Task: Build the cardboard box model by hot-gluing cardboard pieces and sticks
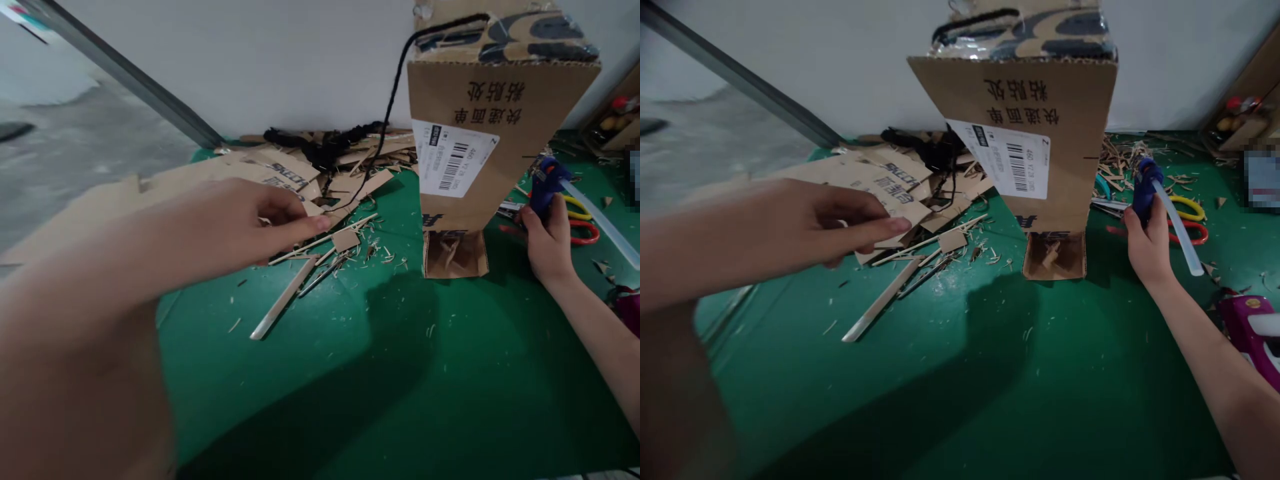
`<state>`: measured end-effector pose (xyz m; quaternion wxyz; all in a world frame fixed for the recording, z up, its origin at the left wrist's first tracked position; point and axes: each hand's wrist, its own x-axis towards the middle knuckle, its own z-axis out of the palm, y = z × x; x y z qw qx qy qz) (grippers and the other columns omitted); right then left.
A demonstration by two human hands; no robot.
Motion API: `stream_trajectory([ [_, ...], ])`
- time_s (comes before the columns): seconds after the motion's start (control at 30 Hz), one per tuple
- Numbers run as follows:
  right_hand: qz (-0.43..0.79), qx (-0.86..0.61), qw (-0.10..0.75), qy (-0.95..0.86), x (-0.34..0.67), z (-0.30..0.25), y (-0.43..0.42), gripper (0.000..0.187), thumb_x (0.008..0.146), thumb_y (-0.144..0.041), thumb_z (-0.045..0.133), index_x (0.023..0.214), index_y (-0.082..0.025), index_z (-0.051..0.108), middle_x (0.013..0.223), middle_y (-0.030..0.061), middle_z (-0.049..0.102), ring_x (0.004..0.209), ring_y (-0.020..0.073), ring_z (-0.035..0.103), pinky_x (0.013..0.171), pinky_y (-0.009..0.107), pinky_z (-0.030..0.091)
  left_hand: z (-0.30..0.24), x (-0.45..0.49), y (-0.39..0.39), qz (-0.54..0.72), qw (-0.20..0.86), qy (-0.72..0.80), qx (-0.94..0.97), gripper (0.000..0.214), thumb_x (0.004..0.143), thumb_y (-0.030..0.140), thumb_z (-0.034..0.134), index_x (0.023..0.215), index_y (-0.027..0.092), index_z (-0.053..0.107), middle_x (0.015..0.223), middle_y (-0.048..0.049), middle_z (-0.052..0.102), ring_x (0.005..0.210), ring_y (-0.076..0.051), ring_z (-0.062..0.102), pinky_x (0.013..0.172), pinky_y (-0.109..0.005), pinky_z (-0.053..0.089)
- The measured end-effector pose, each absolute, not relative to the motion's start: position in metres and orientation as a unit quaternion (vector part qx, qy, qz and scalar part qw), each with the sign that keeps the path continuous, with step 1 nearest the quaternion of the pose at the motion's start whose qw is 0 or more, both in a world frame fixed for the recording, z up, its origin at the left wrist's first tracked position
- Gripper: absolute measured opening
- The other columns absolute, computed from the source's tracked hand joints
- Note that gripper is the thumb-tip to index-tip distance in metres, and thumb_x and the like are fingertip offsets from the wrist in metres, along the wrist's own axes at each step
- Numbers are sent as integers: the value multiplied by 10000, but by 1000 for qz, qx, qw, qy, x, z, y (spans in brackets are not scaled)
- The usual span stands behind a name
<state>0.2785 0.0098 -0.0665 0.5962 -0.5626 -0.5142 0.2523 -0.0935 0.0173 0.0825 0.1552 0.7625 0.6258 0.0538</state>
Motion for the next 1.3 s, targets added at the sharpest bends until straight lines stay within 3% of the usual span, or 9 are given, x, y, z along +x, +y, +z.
stream_trajectory([
  [0.1, 259, -558, 599, -513, 276, -64, 8, 348, 869, -407, 610, 1183, -323, 488, 992, 41, 545, 916, 246, 619, 669, 491, 634, 84, -86, 16, -49, 102, 660, 742, 443, 775, 672, 563, 710, 265, 727, 506, 27, 623, 369, -126, 500, 414, -273, 361],
  [0.33, 255, -555, 592, -525, 275, -64, 8, 340, 879, -386, 611, 1195, -335, 497, 966, 37, 515, 865, 227, 598, 639, 462, 641, 80, -95, 13, -6, 128, 583, 802, 368, 792, 597, 594, 844, 258, 729, 673, 29, 701, 464, -118, 563, 424, -217, 379],
  [0.47, 243, -557, 576, -546, 280, -69, 11, 347, 915, -397, 570, 1243, -339, 473, 1010, 60, 527, 877, 234, 601, 627, 453, 636, 64, -73, 9, -126, 297, 516, 793, 321, 886, 515, 553, 949, 251, 725, 754, 9, 704, 518, -109, 564, 494, -214, 402],
  [0.6, 200, -559, 541, -596, 287, -77, 15, 382, 957, -412, 495, 1328, -368, 418, 1055, 76, 560, 886, 251, 626, 650, 501, 627, 27, -44, 20, -208, 498, 438, 718, 347, 834, 536, 610, 879, 204, 699, 885, -56, 742, 559, -137, 641, 535, -248, 477],
  [0.7, 189, -553, 530, -615, 290, -81, 16, 391, 964, -405, 478, 1348, -393, 405, 1062, 69, 565, 877, 251, 635, 670, 528, 623, 4, -36, 36, -95, 524, 510, 676, 425, 845, 578, 578, 951, 178, 672, 951, -103, 750, 617, -166, 681, 580, -279, 534],
  [0.87, 241, -552, 557, -572, 282, -77, 14, 354, 931, -404, 535, 1273, -374, 453, 1030, 64, 530, 882, 247, 617, 693, 530, 633, 2, -42, 46, 183, 346, 642, 659, 439, 872, 525, 582, 1124, 167, 618, 937, -106, 742, 615, -169, 689, 599, -285, 541],
  [1.0, 267, -550, 585, -532, 275, -73, 12, 346, 890, -392, 584, 1216, -341, 481, 981, 62, 499, 875, 248, 597, 679, 519, 641, 10, -37, 36, 98, 552, 550, 620, 374, 874, 526, 603, 956, 164, 647, 996, -112, 735, 504, -111, 618, 491, -259, 508],
  [1.1, 280, -552, 582, -528, 274, -71, 11, 377, 875, -392, 588, 1230, -329, 478, 979, 69, 505, 889, 260, 601, 704, 540, 641, 0, -26, 36, 48, 613, 568, 546, 371, 865, 479, 651, 1028, 146, 635, 1038, -143, 726, 537, -137, 654, 521, -282, 566],
  [1.3, 307, -551, 582, -513, 273, -69, 9, 443, 856, -423, 606, 1266, -309, 480, 961, 63, 519, 863, 257, 607, 742, 553, 640, -17, -21, 48, 332, 402, 644, 560, 374, 951, 365, 511, 1250, 141, 514, 1199, -157, 648, 504, -89, 623, 525, -272, 561],
])
